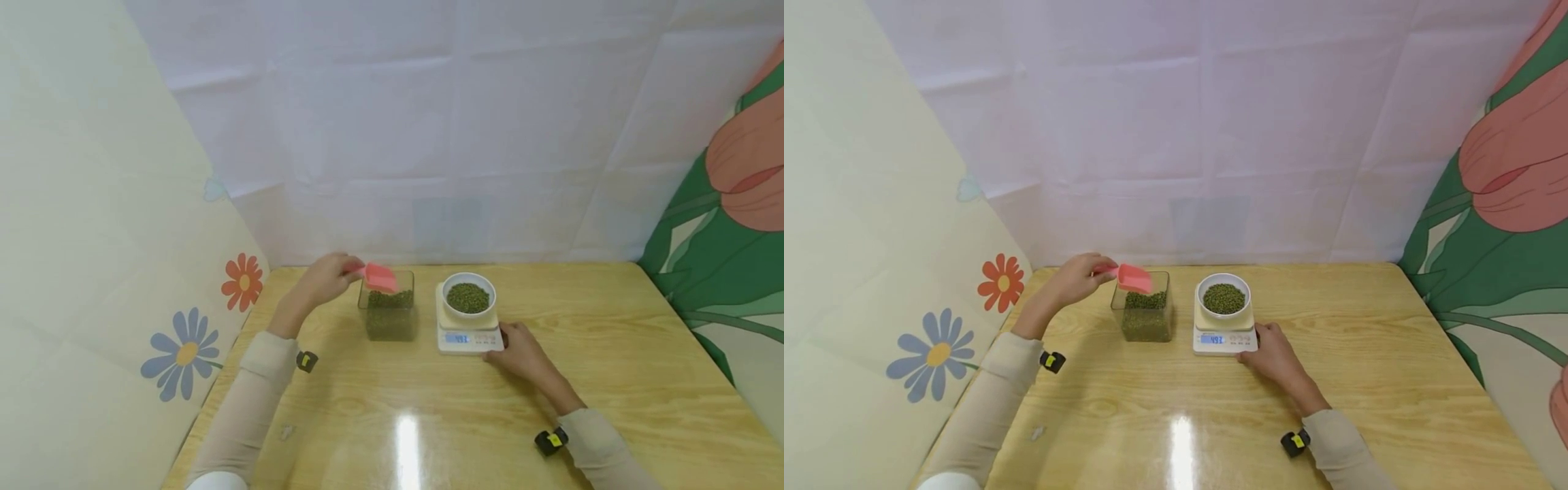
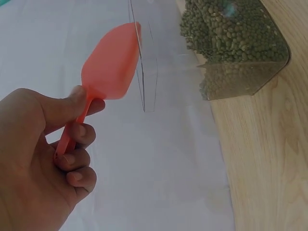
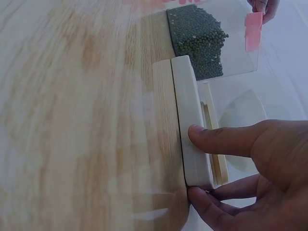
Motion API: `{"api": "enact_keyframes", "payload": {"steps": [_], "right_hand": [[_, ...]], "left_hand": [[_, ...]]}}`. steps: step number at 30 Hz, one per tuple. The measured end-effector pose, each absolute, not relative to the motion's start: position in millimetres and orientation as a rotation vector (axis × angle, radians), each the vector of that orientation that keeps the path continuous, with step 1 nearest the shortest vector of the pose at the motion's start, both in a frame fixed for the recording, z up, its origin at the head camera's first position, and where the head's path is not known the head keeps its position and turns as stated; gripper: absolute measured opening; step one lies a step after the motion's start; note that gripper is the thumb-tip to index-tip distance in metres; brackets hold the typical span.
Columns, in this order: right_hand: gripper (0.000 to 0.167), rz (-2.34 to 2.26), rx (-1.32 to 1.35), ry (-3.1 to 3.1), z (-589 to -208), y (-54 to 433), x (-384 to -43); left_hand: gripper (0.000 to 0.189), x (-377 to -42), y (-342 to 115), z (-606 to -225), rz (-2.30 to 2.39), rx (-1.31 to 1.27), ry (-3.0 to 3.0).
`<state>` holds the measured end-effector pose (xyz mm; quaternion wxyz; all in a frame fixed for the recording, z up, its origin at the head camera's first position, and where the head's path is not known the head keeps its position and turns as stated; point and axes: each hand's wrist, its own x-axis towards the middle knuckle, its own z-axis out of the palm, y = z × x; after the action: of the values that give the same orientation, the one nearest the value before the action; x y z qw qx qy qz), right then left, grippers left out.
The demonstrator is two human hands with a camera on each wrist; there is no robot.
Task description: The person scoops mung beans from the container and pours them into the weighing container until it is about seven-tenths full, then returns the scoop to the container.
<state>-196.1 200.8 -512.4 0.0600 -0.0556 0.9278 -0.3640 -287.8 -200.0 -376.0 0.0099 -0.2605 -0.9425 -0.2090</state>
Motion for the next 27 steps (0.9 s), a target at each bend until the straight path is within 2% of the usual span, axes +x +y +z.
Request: {"api": "enact_keyframes", "payload": {"steps": [27], "right_hand": [[0.080,-1.070,-0.197,2.836,-508,200,-195]], "left_hand": [[0.024,-295,-188,-403,-0.341,-0.904,-2.992]]}}
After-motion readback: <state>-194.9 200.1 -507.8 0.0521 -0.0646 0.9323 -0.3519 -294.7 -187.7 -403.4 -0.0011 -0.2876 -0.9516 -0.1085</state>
